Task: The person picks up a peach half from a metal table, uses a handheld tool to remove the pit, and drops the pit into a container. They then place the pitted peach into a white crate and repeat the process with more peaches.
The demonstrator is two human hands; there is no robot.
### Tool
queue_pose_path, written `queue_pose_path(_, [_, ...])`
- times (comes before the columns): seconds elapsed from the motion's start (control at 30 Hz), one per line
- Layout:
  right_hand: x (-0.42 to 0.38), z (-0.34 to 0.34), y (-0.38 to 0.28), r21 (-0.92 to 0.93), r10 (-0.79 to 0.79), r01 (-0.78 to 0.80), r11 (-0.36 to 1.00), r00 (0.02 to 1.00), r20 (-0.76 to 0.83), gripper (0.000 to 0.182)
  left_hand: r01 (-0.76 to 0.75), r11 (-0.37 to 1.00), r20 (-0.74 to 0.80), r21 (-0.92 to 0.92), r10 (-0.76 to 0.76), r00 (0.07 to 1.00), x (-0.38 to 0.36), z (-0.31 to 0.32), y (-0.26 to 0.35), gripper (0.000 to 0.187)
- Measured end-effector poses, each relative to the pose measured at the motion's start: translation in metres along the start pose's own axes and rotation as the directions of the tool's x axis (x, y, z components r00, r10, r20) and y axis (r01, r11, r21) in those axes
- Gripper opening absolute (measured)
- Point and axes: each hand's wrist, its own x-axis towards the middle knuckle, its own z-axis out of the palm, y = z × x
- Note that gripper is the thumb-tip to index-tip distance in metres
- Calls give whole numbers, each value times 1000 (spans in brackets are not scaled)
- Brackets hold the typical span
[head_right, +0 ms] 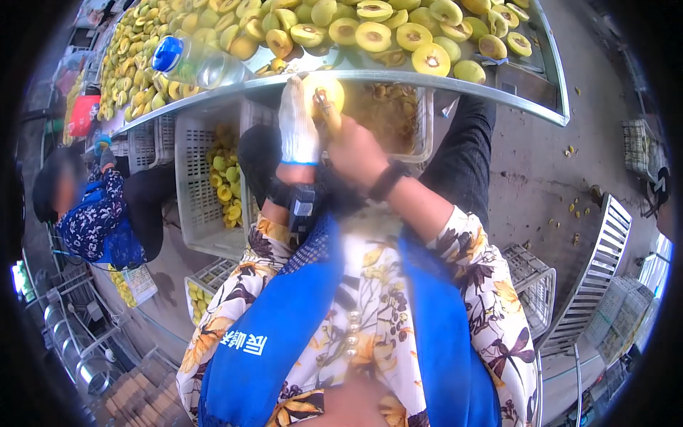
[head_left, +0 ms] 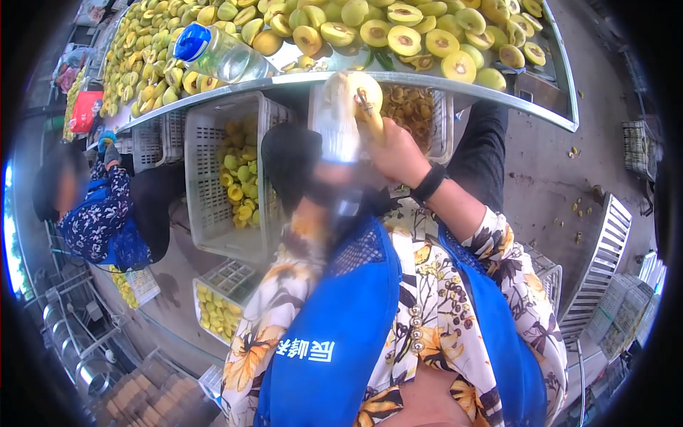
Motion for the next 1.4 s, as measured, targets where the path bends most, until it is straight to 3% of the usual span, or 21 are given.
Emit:
queue_pose_path(0.03, [8, 7, 15, -100, -107, 101, 990, 992, -61, 26, -60, 997, -43, 39, 62, 997, -4, 0, -13, 42])
queue_pose_path(0.1, [33, 26, 60, -310, -333, 275, 910, 931, -151, 28, 50, 990, -68, -128, -59, 996, 1, 2, -28, 39])
queue_pose_path(0.13, [27, 27, 54, -269, -286, 239, 933, 946, -150, 29, 227, 919, -16, -323, -245, 969, 4, 2, -27, 37])
queue_pose_path(0.2, [14, 26, 40, -187, -188, 161, 969, 973, -135, 30, 568, 522, 224, -636, -579, 784, 6, -1, -16, 36])
queue_pose_path(0.3, [17, 30, 47, -247, -317, 269, 931, 931, -181, 28, 436, 615, 145, -657, -465, 873, 11, -2, -21, 28])
queue_pose_path(0.4, [16, 22, 41, -78, -184, 181, 980, 983, -23, 23, 332, 868, 39, -370, -343, 939, 9, -3, -5, 25])
queue_pose_path(0.6, [5, 4, 25, 378, 23, -141, 915, 953, 301, 16, 468, 703, 285, -536, -370, 884, 14, -10, -14, 21])
queue_pose_path(0.73, [5, 1, 36, 624, -48, -376, 686, 832, 553, 18, 333, 893, 224, -301, -273, 935, 11, -9, -16, 25])
queue_pose_path(0.8, [12, -2, 41, 666, -155, -443, 600, 752, 640, 18, 403, 819, 222, -408, -339, 914, 13, -10, -15, 27])
queue_pose_path(0.87, [15, 4, 42, 711, -176, -433, 554, 774, 608, 16, 430, 741, 151, -516, -415, 897, 10, -9, -4, 33])
queue_pose_path(0.97, [15, 5, 44, 757, -175, -399, 517, 817, 550, 12, 446, 445, 62, -776, -650, 757, 25, -40, -17, 38])
queue_pose_path(1.0, [16, 3, 46, 767, -169, -384, 514, 832, 529, 11, 404, 460, -26, -791, -685, 728, 31, -65, -26, 39])
queue_pose_path(1.03, [21, -1, 47, 596, -96, -217, 773, 889, 447, 11, 358, 479, -113, -801, -709, 696, 39, -96, -36, 40])
queue_pose_path(1.07, [25, -2, 50, 336, -59, -61, 940, 940, 336, 13, 311, 884, -385, -350, -438, 812, 42, -126, -50, 44])
queue_pose_path(1.1, [29, -1, 58, 26, -59, 55, 998, 976, 212, 17, 178, 954, -445, 242, -54, 894, 44, -151, -57, 48])
queue_pose_path(1.13, [35, 6, 77, -467, -331, 296, 833, 944, 8, 33, 166, 766, -422, 621, 148, 894, 48, -165, -46, 47])
queue_pose_path(1.17, [38, 9, 89, -455, -309, 271, 848, 951, -10, 35, 158, 439, -317, 884, 316, 894, 49, -175, -34, 46])
queue_pose_path(1.23, [54, 8, 106, -445, -269, 221, 868, 962, -47, 39, 49, 430, -232, 901, 383, 894, 71, -165, -29, 46])
queue_pose_path(1.27, [64, 7, 116, -234, -131, 124, 964, 991, -15, 33, -78, 536, -141, 841, 355, 924, 91, -157, -38, 47])
queue_pose_path(1.3, [65, 5, 114, -207, -119, 114, 972, 993, -10, 31, -161, 530, -28, 833, 330, 944, 97, -130, -18, 50])
queue_pose_path(1.4, [56, -8, 94, -119, -88, 84, 989, 995, -36, 26, -187, 388, 163, 903, 96, 982, 139, -65, -17, 62])
